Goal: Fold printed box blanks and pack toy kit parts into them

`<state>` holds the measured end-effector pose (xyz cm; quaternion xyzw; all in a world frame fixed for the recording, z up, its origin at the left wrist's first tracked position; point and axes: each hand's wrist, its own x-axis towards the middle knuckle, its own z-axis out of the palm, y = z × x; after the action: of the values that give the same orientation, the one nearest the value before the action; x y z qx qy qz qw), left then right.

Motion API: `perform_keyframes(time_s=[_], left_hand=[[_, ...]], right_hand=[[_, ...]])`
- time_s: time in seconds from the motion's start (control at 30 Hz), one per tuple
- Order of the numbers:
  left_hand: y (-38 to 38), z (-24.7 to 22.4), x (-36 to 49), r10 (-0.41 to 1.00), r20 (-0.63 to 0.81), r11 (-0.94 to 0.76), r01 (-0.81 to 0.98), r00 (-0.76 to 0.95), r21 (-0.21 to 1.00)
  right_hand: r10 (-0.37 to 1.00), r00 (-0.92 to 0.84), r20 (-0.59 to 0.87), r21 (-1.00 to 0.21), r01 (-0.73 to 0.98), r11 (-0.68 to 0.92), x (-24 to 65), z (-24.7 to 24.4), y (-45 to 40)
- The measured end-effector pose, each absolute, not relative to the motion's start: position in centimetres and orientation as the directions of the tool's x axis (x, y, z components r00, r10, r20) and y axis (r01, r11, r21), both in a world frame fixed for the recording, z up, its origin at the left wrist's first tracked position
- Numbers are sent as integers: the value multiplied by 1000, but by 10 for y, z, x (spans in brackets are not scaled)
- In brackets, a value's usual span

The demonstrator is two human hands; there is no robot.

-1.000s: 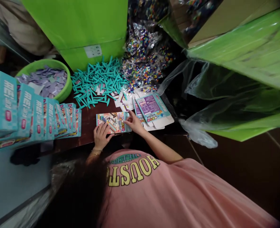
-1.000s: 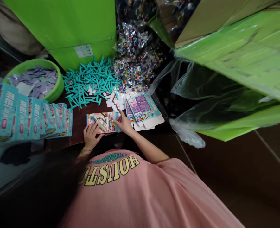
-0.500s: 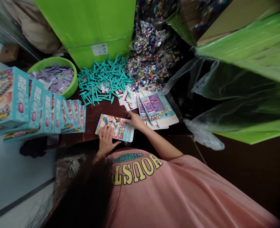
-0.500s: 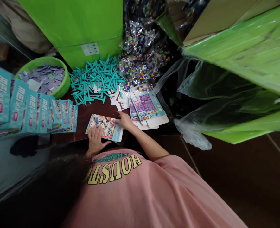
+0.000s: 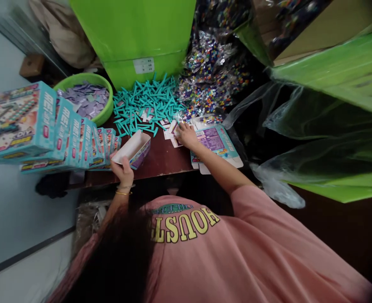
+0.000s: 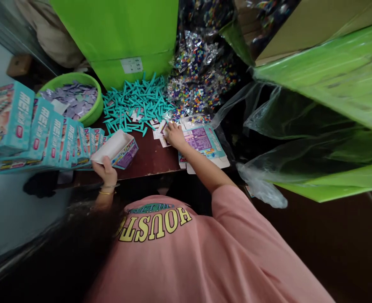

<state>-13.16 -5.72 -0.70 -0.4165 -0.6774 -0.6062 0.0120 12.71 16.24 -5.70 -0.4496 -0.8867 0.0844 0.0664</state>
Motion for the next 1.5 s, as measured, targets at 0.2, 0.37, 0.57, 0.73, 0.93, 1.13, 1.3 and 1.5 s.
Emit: perform_keyframes(time_s=[0.2,0.37,0.57,0.73,0.93,1.13,1.3,1.5], left_hand=[[-63,-8,-135,472,512,-27,569,-717,822],[-66,3,-127,545,510,-56,578,-666,814],[-64,3,-127,581,498,-33,593,-644,805],[-65,3,-130,600,497,-23,608,-626,794],[-67,1,-129,606,486,-29,593,-629,804],[-69,5,-126,615,478,-8,601,-627,799],[-68,7,-125,627,481,-36,595,-612,803],[-68,5,-125,631,487,-35,605,-604,796]], right_hand=[[772,-634,44,-208,750,627,128,-77,161],[818,-546,181,-391,723,569,132,-72,150],[790,-577,207,-500,632,593,138,-68,115],[742,-652,157,-607,529,593,139,-74,104],[858,-504,101,-727,551,409,134,-73,109],[905,-413,102,-862,418,288,136,-60,121],[910,-379,169,-835,435,336,139,-51,117],[844,-535,41,-818,468,336,128,-64,91]])
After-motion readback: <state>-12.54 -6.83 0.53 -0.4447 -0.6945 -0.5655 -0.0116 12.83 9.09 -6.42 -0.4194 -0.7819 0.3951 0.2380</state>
